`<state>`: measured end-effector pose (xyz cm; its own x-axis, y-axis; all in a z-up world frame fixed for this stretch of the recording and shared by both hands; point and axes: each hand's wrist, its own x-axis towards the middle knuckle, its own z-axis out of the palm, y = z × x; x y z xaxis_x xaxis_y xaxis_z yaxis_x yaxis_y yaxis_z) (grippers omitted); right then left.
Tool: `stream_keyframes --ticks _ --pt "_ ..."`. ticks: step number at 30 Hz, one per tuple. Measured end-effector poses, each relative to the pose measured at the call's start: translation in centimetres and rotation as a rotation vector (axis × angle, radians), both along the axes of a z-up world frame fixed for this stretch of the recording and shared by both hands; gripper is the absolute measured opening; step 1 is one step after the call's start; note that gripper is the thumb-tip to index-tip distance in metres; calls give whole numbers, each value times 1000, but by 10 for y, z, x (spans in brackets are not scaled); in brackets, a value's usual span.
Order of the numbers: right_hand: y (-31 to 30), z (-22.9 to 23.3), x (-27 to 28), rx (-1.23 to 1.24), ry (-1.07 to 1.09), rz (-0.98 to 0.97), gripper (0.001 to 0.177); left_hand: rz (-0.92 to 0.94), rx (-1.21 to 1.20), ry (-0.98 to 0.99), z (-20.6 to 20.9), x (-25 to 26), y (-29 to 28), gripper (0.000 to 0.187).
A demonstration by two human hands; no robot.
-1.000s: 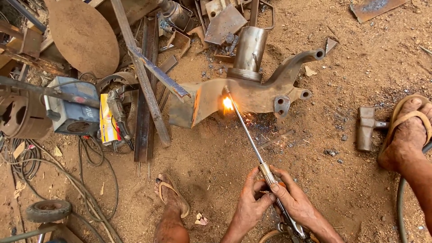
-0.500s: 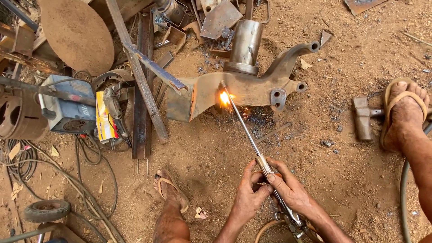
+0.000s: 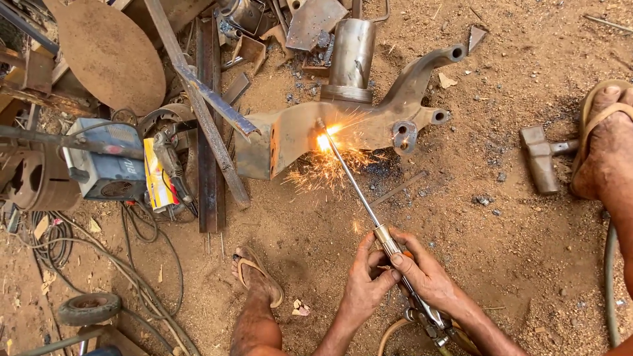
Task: The person uses a handheld cutting torch to cut a hole in a large metal part resting on the ground. The torch is held steadily as the flame melts through the metal, producing sparks and molten slag. The person maintains the torch position throughout the clip to complete the cut.
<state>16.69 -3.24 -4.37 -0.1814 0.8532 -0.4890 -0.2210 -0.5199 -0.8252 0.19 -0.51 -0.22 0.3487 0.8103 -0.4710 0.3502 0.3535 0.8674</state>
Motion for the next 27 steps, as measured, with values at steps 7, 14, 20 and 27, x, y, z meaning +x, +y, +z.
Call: stream_keyframes --ticks 7,14,20,27 --pt "-3 -11 -2 -12 24 -6 75 -12 -24 11 3 -1 0 93" --pt "-2 -10 1 20 67 -31 67 -9 -27 -77 5 -2 0 92" --pt "-7 -11 4 -21 22 14 74 -39 -10 40 16 1 0 90" --pt "-8 -14 1 -9 92 -14 77 -44 25 13 15 -1 -2 84"
